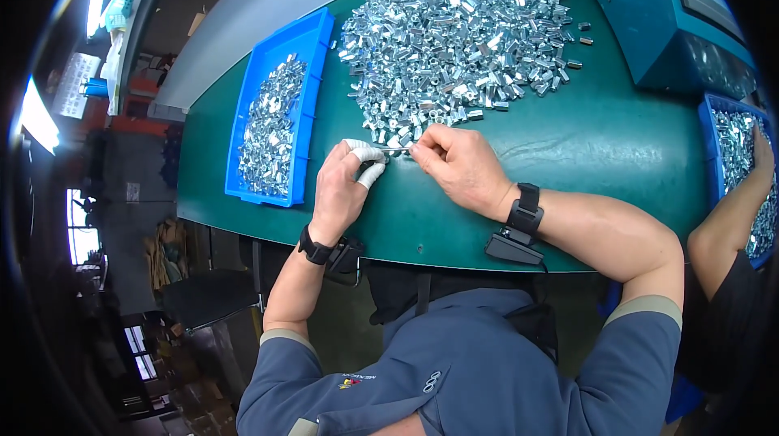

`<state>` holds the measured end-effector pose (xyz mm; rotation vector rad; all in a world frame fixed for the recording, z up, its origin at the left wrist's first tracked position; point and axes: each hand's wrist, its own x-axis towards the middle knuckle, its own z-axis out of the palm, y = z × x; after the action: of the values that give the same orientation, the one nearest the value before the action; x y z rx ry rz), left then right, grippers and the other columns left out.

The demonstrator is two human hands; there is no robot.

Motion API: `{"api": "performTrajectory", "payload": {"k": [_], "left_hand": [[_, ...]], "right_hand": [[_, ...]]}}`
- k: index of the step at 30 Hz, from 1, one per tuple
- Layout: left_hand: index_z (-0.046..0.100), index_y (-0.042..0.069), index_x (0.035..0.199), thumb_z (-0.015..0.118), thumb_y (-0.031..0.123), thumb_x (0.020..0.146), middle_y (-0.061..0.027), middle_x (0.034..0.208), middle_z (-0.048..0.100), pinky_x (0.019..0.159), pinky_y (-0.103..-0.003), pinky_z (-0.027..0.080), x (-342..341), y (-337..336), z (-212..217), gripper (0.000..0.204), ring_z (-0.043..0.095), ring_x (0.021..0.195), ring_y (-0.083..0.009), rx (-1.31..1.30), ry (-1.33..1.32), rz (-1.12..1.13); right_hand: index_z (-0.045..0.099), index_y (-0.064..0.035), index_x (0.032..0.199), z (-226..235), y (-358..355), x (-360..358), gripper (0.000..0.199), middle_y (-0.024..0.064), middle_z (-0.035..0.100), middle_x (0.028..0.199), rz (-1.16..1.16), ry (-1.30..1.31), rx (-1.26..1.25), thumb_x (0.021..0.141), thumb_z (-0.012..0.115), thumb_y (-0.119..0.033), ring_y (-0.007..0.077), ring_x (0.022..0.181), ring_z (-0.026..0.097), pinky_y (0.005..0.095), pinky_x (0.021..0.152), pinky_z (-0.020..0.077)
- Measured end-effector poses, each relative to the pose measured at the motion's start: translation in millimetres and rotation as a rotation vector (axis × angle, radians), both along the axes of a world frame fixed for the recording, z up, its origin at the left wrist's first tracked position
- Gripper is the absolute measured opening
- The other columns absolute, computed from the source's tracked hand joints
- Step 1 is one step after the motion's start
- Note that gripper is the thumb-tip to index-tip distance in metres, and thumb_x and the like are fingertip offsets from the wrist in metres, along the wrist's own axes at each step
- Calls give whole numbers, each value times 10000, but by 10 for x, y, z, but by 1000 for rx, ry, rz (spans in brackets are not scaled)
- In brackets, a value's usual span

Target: The person picks up a metal rod and a metal sleeve by hand, slides the sleeve onto the rod, and places the assembled unit into a blue tray, repeating the process.

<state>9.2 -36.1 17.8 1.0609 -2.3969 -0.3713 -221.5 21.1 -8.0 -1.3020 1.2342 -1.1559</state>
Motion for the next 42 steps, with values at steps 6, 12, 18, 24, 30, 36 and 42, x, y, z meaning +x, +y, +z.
{"api": "performTrajectory", "payload": {"k": [6, 12, 18, 24, 30, 36, 42], "left_hand": [[718, 32, 1015, 771, -32, 851, -85, 991, 707, 727, -305, 552, 7, 58, 33, 184, 682, 861, -213, 147, 134, 25], [712, 23, 1027, 771, -35, 856, -90, 998, 719, 739, -305, 554, 33, 41, 41, 190, 689, 871, -203, 168, 179, -8], [720, 43, 1024, 793, -6, 835, -102, 997, 727, 784, -353, 544, -35, 53, 99, 209, 694, 909, -268, 82, 126, -83], [722, 44, 980, 810, 6, 793, -101, 942, 710, 781, -399, 544, -90, 87, 66, 210, 682, 890, -316, 61, 171, -149], [710, 33, 958, 811, 10, 795, -99, 926, 705, 766, -405, 541, -113, 123, 10, 193, 677, 872, -312, 97, 223, -152], [705, 30, 980, 800, 16, 835, -97, 951, 722, 788, -371, 549, -59, 203, 88, 174, 693, 896, -287, 121, 190, -132], [698, 45, 972, 804, 2, 806, -106, 933, 709, 761, -394, 535, 23, 194, 251, 201, 675, 874, -320, 70, 139, -88]], "right_hand": [[655, 5, 882, 4, -4, 20, 227, 13, 636, 706, -6, 59, -45, 1003, 659, -187, 63, 630, 543, 264, 563, 432], [661, -2, 850, 36, 8, 10, 234, 70, 628, 673, 15, 119, -67, 976, 667, -199, 134, 588, 556, 320, 551, 429], [655, -10, 821, 17, 14, 21, 255, 126, 617, 653, 2, 125, -104, 968, 667, -219, 223, 566, 582, 377, 551, 430], [659, -35, 785, -37, 14, 31, 305, 107, 624, 645, 66, 170, -137, 998, 649, -253, 249, 580, 610, 398, 555, 445], [670, -53, 771, 13, 21, 53, 356, 84, 638, 635, 114, 134, -66, 1028, 625, -296, 250, 577, 623, 395, 567, 462], [674, -57, 783, 19, 26, 48, 351, 74, 641, 629, 126, 136, -91, 1035, 615, -294, 235, 573, 629, 377, 577, 478], [662, -31, 793, 41, 39, 16, 365, 41, 636, 634, 114, 24, -54, 1062, 584, -266, 139, 582, 612, 314, 565, 471]]}}
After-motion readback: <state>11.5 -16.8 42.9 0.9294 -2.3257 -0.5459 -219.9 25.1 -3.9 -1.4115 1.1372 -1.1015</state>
